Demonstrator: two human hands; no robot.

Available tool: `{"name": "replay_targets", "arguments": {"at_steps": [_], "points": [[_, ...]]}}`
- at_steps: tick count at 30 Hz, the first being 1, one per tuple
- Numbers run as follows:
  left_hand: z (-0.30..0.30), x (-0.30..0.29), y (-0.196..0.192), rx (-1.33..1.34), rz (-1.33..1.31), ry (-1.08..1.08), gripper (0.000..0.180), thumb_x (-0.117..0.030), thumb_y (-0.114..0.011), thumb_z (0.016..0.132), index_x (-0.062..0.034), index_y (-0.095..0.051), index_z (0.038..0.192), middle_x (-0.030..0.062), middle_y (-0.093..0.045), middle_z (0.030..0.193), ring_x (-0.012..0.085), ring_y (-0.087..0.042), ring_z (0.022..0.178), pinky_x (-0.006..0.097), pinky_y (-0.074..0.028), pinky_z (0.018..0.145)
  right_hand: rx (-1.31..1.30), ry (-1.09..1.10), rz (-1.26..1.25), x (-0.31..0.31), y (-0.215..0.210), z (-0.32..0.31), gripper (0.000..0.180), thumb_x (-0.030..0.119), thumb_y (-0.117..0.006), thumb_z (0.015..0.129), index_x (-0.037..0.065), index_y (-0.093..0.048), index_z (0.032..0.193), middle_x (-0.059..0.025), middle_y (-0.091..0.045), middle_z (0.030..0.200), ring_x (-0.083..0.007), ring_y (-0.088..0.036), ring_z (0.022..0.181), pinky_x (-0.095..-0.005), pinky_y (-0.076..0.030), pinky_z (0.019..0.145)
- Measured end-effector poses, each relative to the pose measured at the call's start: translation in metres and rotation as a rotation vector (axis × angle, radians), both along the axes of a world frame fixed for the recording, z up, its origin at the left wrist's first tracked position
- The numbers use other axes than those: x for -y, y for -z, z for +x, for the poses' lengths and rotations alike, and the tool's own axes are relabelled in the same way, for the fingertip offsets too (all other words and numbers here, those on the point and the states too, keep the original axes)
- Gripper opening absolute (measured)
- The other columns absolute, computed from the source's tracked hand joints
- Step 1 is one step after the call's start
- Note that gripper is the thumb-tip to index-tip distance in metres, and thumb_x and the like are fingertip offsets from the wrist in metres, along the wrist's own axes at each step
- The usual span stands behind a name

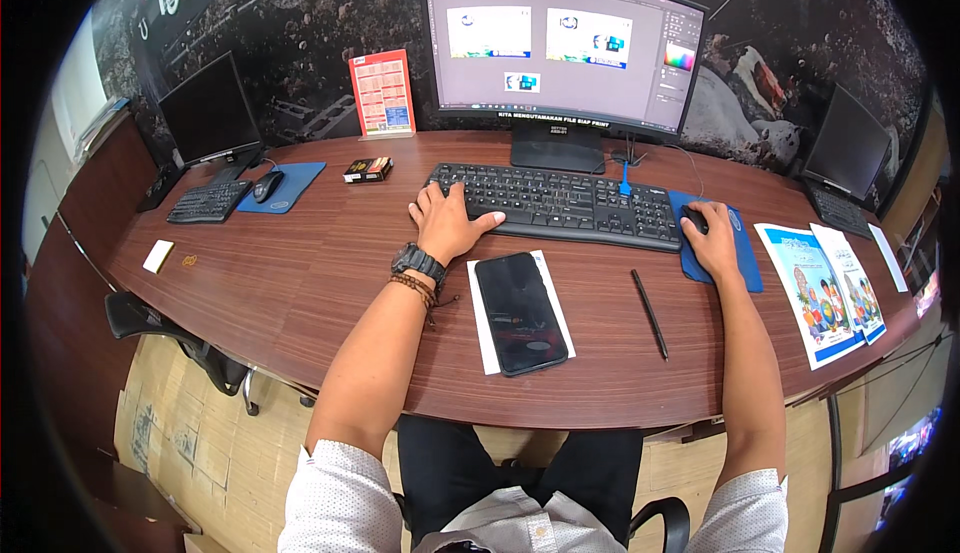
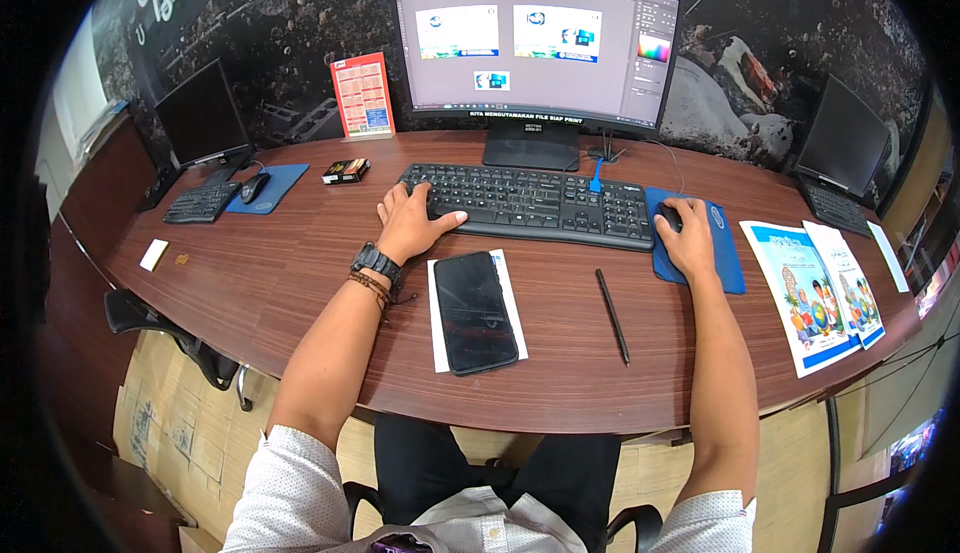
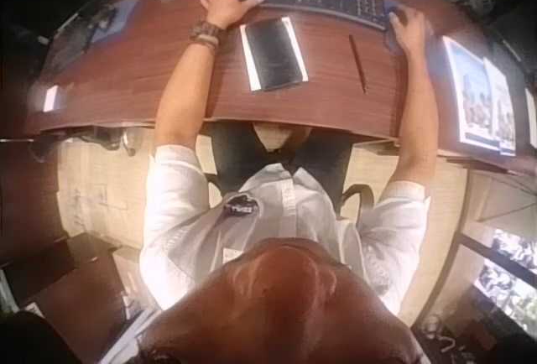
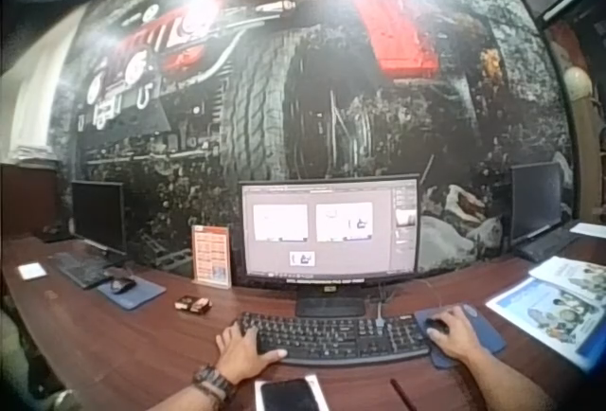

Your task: Designing a poster or flyer using graphic design software on a computer.

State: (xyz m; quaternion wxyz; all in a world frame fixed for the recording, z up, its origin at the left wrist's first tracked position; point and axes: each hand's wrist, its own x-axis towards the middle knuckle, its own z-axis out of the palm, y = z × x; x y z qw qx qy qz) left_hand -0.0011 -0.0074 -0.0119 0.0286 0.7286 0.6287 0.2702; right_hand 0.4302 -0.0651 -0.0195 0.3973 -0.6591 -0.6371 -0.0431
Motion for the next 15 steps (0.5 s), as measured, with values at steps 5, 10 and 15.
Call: {"name": "replay_targets", "arguments": {"at_steps": [5,10,15], "points": [[-0.0004,0.0005,-0.0002,-0.007,0.003,-0.001,0.094,-0.065,-0.072,0.075,0.0023,-0.049,0.137,0.0326,-0.038,0.138,0.0479,-0.028,0.134,0.063,-0.017,0.109,-0.001,0.004,-0.004,0.0022,-0.0025,-0.0033,0.034,0.023,-0.069,0.084,0.007,-0.066,0.114,-0.0165,-0.056,0.121,-0.0358,-0.056,0.114,-0.0421,-0.046,0.097],[0.0000,-0.0009,0.0000,-0.017,0.002,-0.007,0.094,-0.065,-0.072,0.075,0.0020,-0.049,0.137,0.0326,-0.038,0.138,0.0474,-0.028,0.134,0.063,-0.017,0.109,0.005,0.000,-0.009,0.0023,-0.0026,-0.0022,0.036,0.022,-0.069,0.084,0.007,-0.065,0.116,-0.0168,-0.055,0.122,-0.0363,-0.056,0.114,-0.0421,-0.046,0.098],[-0.0007,0.0001,0.0000,-0.017,0.000,-0.006,0.095,-0.065,-0.072,0.075,0.0024,-0.049,0.137,0.0327,-0.038,0.138,0.0471,-0.029,0.134,0.063,-0.017,0.109,0.009,-0.007,-0.006,0.0007,0.0003,-0.0002,0.037,0.022,-0.068,0.084,0.007,-0.064,0.118,-0.0176,-0.055,0.123,-0.0371,-0.056,0.114,-0.0427,-0.046,0.098]]}}
